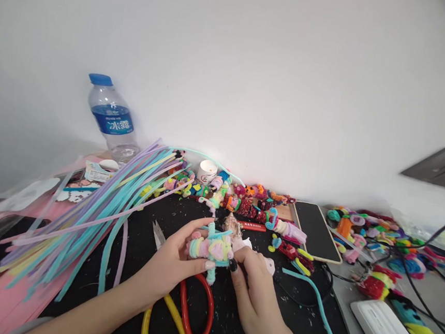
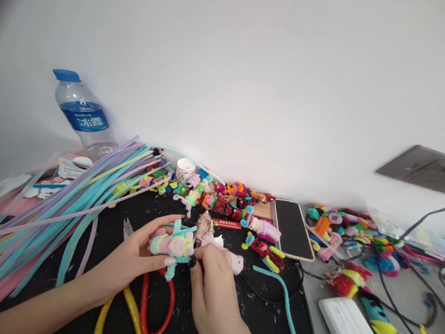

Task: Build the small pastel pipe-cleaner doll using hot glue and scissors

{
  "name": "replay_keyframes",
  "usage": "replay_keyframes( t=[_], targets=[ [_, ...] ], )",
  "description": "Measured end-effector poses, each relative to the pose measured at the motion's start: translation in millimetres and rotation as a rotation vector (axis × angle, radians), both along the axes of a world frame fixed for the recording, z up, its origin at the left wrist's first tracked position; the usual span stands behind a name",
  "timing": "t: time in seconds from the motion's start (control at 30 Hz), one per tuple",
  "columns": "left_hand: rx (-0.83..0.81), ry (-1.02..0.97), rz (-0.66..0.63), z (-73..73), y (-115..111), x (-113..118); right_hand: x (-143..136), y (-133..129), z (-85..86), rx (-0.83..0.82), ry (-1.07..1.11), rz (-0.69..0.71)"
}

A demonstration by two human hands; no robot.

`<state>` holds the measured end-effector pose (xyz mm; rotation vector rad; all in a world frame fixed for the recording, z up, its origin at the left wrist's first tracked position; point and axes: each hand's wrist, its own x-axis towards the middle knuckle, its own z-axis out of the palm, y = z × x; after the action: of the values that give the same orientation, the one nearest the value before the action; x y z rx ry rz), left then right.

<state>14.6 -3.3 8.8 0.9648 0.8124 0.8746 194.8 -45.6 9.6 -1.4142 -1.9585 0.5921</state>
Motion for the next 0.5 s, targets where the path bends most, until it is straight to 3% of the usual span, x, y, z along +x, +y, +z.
replay_keyframes(
  t=[0.5],
  targets=[
    [0.019, 0.026, -0.003, 5.1, -0.2, -1.8, -0.1, 0.2, 3.3, 0.042, -0.016, 0.035]
  ],
)
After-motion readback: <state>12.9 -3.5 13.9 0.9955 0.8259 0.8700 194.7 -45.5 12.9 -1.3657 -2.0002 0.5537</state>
